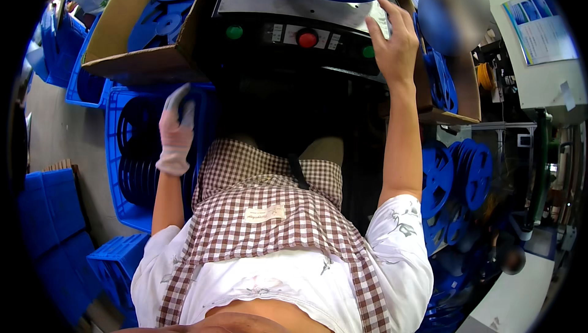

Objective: The person repeatedly picks up blue plastic reels from a bin, inspects them, and places them into a cardboard box. The person wears gloves and works at a table in a warehouse-like setting.

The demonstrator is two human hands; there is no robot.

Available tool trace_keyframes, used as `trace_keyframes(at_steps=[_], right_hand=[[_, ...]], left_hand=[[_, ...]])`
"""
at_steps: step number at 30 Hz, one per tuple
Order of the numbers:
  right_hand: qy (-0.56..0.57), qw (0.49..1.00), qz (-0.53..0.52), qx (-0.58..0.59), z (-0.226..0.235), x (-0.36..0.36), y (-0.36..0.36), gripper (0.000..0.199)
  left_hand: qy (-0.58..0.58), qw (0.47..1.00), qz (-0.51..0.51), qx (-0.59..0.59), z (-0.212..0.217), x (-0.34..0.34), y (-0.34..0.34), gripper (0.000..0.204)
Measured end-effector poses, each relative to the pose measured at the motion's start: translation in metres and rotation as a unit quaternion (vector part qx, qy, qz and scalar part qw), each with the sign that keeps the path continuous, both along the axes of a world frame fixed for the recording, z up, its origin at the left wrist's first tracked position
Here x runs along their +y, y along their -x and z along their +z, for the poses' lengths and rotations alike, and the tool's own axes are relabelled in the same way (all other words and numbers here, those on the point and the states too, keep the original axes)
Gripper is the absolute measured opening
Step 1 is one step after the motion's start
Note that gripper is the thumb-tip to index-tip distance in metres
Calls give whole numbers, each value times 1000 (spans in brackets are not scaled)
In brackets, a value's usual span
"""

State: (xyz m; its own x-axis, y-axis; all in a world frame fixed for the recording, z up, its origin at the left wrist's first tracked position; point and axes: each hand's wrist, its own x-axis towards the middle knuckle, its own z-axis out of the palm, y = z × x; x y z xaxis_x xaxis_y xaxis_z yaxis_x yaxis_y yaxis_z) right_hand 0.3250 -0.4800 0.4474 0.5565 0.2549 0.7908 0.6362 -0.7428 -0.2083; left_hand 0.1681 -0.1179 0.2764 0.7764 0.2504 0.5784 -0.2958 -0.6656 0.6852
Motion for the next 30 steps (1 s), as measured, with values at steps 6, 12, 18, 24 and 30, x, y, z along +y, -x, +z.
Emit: trace_keyframes(at_steps=[6, 12, 18, 24, 30], right_hand=[[120, 989, 60, -60, 22, 57, -35, 36], [217, 974, 34, -48, 15, 56, -77, 38], [245, 969, 8, -17, 10, 47, -105, 39], [267, 964, 0, -6, -4, 47, -152, 41], [312, 933, -173, 46, 13, -63, -183, 42]], left_hand=[[104, 970, 129, 180, -146, 88, 98, 32], [-79, 879, 216, 419, -238, 104, 181, 35], [-90, 826, 231, 506, -265, 78, 203, 36], [-5, 840, 240, 486, -266, 55, 216, 38], [-27, 855, 271, 441, -257, 55, 170, 37]])
